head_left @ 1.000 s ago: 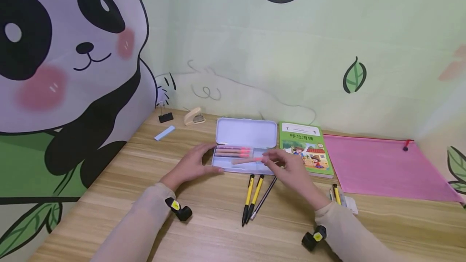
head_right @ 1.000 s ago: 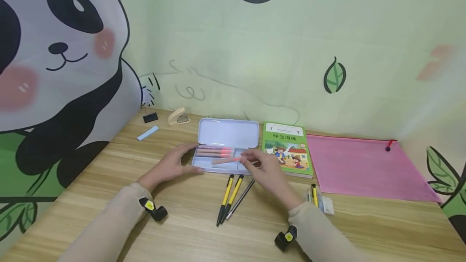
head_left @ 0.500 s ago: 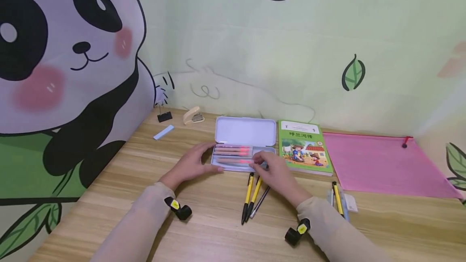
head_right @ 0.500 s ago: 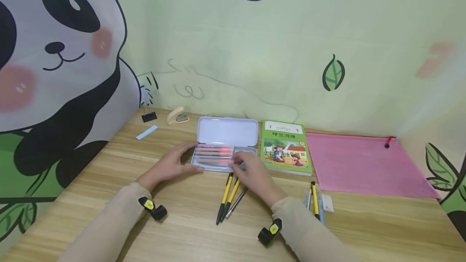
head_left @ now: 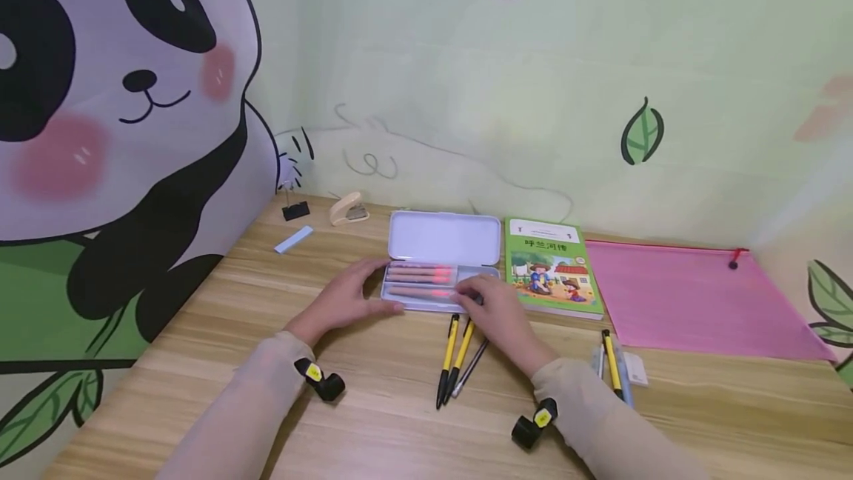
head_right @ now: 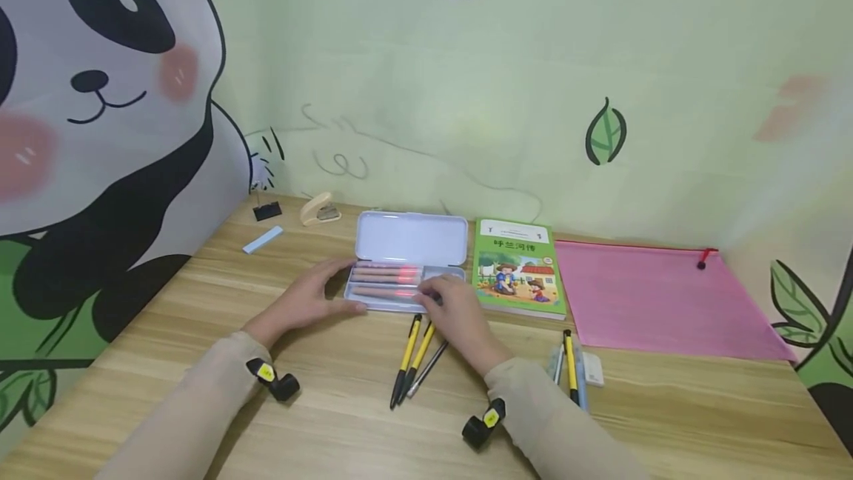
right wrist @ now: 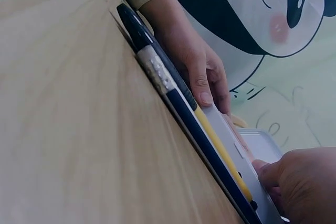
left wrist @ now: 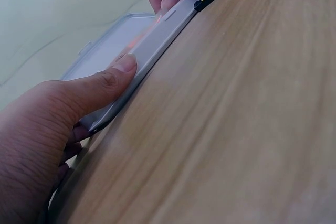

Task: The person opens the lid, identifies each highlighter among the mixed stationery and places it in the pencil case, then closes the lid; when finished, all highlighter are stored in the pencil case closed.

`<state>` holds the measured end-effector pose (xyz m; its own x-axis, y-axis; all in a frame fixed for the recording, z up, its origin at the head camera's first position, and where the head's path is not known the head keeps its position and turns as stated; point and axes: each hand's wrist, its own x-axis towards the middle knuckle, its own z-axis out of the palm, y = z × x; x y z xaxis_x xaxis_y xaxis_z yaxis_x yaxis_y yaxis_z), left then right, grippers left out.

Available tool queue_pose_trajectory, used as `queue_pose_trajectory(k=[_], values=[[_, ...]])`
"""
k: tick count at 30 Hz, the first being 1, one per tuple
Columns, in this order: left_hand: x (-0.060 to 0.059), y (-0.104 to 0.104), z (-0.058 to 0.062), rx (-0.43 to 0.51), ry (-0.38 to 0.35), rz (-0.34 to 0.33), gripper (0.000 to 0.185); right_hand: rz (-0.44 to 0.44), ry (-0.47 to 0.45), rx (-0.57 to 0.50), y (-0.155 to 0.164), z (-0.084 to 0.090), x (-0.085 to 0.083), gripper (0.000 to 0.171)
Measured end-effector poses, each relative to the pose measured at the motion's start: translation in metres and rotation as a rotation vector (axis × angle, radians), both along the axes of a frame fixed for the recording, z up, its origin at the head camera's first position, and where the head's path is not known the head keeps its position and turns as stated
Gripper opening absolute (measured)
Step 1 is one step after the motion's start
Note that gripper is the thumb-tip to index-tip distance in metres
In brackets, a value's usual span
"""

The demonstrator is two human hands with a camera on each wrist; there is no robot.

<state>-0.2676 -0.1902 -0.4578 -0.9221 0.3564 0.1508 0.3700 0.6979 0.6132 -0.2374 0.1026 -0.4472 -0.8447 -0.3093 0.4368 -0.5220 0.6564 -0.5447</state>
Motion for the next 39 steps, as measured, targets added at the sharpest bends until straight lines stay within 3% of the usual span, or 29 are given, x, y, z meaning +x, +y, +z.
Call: queue_pose_trajectory(k=[14,30,34,39], values=[[0.000,0.001,0.001,-0.023,0.008,-0.005,0.100,-0.014,-0.005,-0.037,-0.001,0.000,0.003,0.008],[-0.001,0.000,0.000,-0.019,0.020,-0.009,0.099,0.037,0.024,-0.097,0.002,-0.001,0.002,0.007],[0.000,0.001,-0.001,-0.020,0.010,-0.015,0.101,0.094,0.060,-0.128,0.005,0.010,0.007,0.010],[0.000,0.000,0.000,-0.012,0.006,-0.005,0.099,0.205,0.151,-0.137,0.013,0.038,0.013,0.014]])
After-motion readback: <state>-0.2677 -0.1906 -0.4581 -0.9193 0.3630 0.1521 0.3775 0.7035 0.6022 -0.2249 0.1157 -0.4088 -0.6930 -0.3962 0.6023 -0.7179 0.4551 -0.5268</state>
